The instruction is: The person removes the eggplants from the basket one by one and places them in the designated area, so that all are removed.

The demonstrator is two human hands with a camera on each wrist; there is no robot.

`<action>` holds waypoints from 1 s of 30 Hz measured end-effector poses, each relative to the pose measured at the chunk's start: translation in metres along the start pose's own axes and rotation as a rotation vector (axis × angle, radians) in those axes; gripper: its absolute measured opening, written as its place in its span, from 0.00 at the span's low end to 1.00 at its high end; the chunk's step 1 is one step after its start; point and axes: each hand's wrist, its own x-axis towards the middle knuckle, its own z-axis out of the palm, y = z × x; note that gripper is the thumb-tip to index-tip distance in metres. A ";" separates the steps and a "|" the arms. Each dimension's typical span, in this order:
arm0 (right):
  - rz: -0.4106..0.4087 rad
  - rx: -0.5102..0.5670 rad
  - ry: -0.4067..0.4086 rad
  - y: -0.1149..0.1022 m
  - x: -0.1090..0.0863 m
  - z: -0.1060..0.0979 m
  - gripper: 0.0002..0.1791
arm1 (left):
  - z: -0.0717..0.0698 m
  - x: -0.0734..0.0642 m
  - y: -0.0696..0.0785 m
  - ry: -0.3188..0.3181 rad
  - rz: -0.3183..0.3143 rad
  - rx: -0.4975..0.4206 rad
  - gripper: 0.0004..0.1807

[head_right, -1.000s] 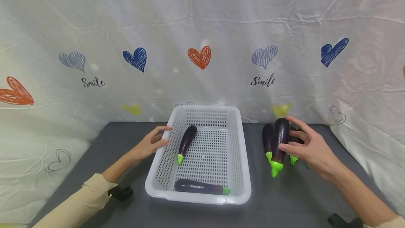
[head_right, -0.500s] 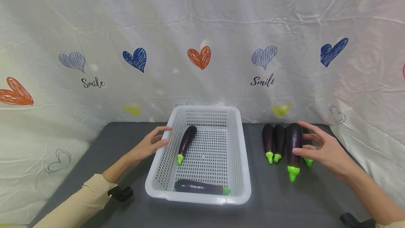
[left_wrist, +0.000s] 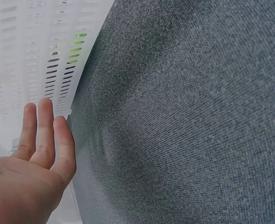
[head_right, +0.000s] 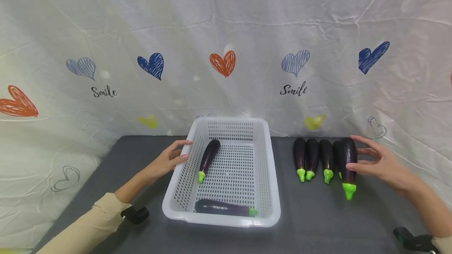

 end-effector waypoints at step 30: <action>0.163 -0.062 -0.040 0.049 0.028 -0.031 0.56 | 0.001 -0.001 0.003 0.005 -0.008 0.008 0.29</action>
